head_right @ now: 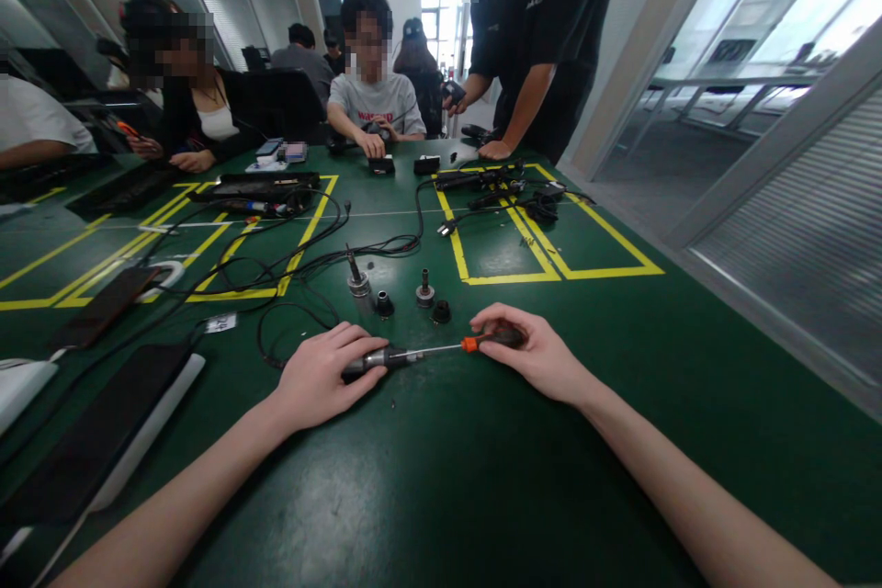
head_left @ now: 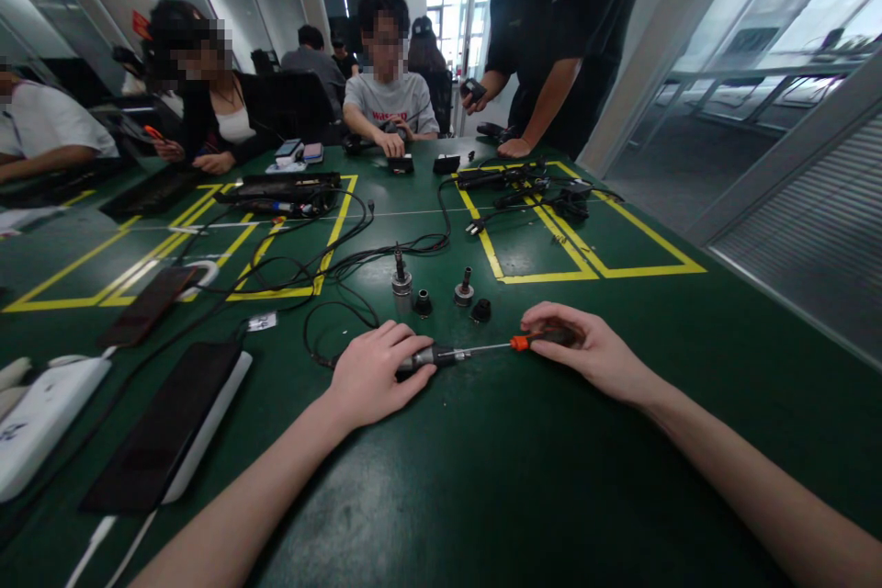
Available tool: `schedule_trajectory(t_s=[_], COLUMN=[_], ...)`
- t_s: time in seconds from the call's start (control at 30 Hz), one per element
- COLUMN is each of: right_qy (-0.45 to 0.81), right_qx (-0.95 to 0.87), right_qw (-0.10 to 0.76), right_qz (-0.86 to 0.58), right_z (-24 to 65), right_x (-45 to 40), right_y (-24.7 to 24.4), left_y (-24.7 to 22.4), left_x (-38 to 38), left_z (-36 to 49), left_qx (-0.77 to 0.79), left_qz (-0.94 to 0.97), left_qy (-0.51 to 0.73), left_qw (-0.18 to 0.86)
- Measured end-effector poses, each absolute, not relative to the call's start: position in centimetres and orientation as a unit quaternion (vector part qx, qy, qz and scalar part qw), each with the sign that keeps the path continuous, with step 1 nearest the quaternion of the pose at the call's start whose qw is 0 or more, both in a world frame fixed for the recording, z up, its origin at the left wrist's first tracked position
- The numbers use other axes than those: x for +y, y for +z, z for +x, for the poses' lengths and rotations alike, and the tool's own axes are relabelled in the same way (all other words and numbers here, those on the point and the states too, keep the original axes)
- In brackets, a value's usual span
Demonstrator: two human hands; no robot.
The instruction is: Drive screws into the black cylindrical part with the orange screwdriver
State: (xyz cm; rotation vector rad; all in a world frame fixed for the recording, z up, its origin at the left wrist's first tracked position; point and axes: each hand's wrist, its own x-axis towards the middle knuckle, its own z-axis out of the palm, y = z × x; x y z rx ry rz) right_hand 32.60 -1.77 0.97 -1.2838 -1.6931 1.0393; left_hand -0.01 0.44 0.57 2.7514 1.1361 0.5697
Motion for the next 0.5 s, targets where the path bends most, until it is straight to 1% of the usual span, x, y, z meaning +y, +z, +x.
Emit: schedule_trajectory(t_s=[0.33, 0.5], right_qy=[0.382, 0.320], right_qx=[-0.689, -0.744], right_qw=[0.376, 0.360], right_qz=[-0.488, -0.463], right_z=[32.76, 32.75], right_x=[-1.74, -1.90], right_y=[0.95, 0.71], left_y=[0.53, 0.54], left_x=[0.46, 0.46], left_z=[-0.04, -0.02], left_qx=[0.374, 0.374], left_qz=[0.906, 0.906], left_qy=[0.189, 0.189], left_qw=[0.059, 0.060])
